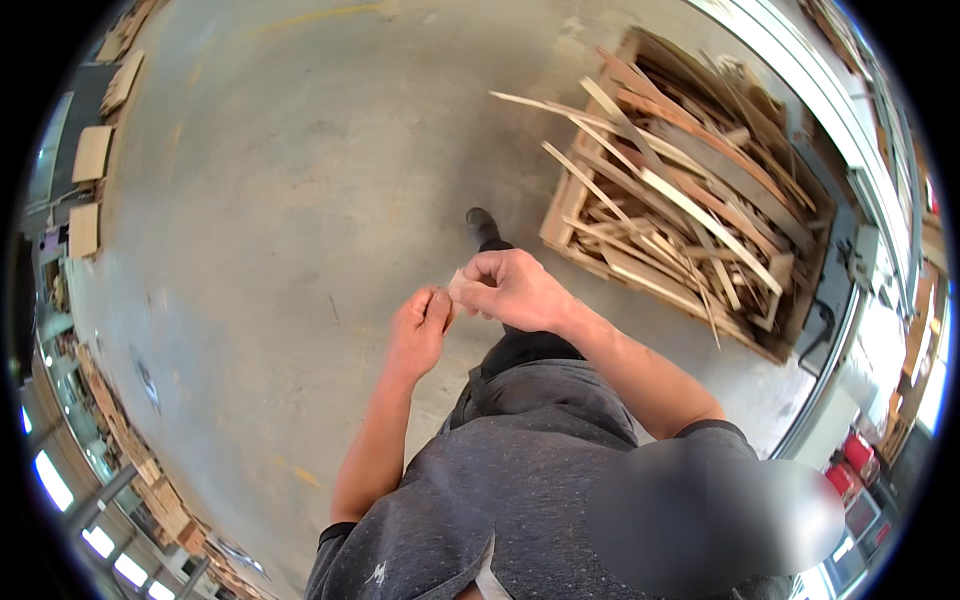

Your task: The person walks through a workshop and selects thin wooden strips from a large bin. They then move to a workbench and insert the strips into the grooves of a curved wooden component, pressing them in by hand to assemble the piece.

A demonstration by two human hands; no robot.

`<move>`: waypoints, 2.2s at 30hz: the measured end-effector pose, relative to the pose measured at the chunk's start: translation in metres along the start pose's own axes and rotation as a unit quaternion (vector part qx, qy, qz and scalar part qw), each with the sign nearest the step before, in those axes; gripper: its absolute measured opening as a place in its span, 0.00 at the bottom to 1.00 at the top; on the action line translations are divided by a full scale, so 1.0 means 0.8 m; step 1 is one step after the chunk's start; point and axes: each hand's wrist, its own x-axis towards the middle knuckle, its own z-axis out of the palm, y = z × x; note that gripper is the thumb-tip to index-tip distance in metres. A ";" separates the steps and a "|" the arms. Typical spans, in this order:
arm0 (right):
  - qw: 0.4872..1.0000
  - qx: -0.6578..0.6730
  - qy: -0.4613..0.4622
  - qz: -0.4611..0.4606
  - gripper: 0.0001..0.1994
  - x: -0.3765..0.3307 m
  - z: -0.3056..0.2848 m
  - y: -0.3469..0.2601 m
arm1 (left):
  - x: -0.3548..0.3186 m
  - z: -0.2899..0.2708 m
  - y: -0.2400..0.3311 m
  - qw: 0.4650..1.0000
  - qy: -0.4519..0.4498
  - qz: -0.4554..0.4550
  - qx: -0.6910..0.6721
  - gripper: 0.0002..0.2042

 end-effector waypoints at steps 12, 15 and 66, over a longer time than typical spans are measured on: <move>0.995 0.028 -0.037 -0.090 0.09 0.301 -0.033 -0.257 | 0.273 -0.211 0.183 0.944 -0.011 -0.078 -0.319 0.16; 0.996 -0.004 -0.053 -0.074 0.12 0.353 -0.036 -0.326 | 0.316 -0.257 0.200 0.992 0.071 -0.013 -0.104 0.15; 0.986 -0.060 0.030 -0.152 0.12 1.598 -0.240 -1.124 | 1.549 -1.177 0.742 0.886 -0.116 0.306 0.330 0.10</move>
